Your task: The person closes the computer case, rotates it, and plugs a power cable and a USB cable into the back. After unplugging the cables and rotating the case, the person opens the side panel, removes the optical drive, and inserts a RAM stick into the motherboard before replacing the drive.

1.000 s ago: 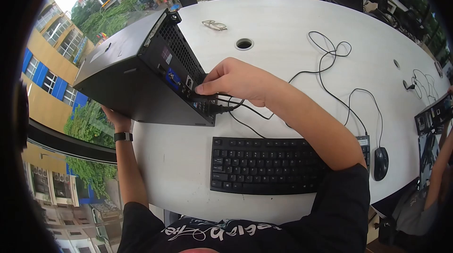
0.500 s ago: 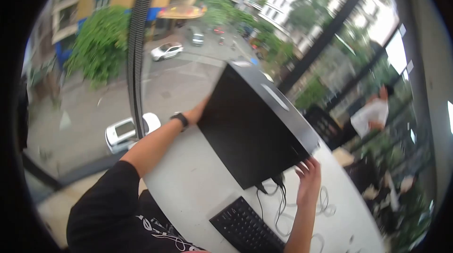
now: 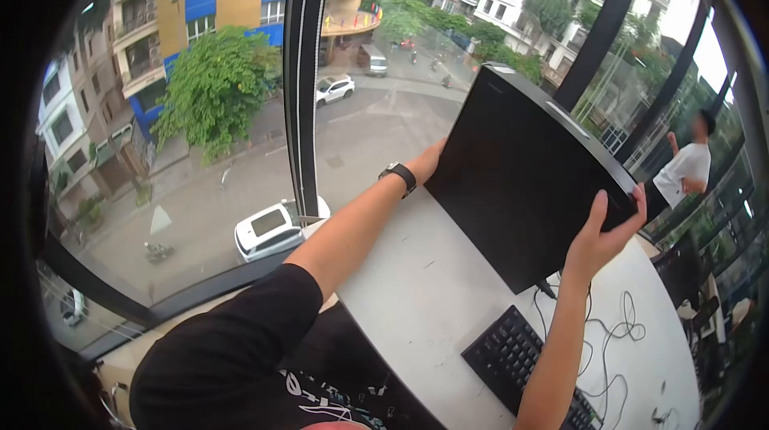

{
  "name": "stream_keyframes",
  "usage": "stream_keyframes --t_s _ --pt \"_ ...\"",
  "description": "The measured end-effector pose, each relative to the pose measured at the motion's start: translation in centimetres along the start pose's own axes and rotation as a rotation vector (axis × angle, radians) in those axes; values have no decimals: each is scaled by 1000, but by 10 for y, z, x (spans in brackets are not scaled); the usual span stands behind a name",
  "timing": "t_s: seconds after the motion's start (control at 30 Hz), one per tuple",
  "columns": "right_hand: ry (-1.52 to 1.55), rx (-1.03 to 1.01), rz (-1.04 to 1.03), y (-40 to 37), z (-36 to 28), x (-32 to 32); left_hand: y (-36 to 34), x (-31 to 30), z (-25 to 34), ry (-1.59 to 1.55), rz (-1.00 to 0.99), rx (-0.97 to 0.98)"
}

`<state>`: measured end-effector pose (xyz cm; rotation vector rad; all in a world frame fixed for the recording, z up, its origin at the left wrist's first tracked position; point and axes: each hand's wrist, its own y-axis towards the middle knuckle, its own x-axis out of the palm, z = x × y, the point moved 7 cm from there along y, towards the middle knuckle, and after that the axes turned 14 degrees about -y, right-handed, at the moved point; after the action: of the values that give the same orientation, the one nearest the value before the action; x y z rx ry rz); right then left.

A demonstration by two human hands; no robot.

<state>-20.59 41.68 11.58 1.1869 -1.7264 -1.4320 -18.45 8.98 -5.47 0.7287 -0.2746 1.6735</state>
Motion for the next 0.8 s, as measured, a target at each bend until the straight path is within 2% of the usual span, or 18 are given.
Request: stream_keyframes --t_s 0.03,0.1,0.13,0.2,0.23,0.27,0.33,0.37,0.43,0.5,0.57,0.6,0.7,0.77,0.8 --pt "3 4 12 3 0 0 7 -5 -7 14 -12 2" --pt "0 15 33 9 0 2 12 -23 -4 68 71 223" --pt "29 -23 49 10 2 2 0 -12 4 76 57 210" --pt "96 -33 62 12 4 6 -31 -14 15 296 290 157" --pt "40 -53 80 15 8 7 -32 -28 10 440 321 202" --pt "82 -52 75 15 7 8 -71 10 27 467 296 223" --pt "85 -51 81 15 9 6 -68 -8 13 450 192 169" --pt "119 -70 91 13 20 12 -107 25 24 371 233 137" --pt "87 -56 83 11 18 9 -100 -7 14 325 197 142" --pt "-47 44 15 7 13 2 -114 -4 15 352 202 122" --pt "-217 43 19 1 10 0 -129 1 17 367 223 110" --pt "-235 3 92 -1 4 -1 -134 5 18 335 249 90" --pt "-384 94 15 -31 -11 1 -139 15 22 284 233 99" --pt "-417 103 -137 -69 -26 2 -138 7 23 331 252 73" --pt "-359 211 -272 -93 -26 6 -128 -8 20 359 225 115"
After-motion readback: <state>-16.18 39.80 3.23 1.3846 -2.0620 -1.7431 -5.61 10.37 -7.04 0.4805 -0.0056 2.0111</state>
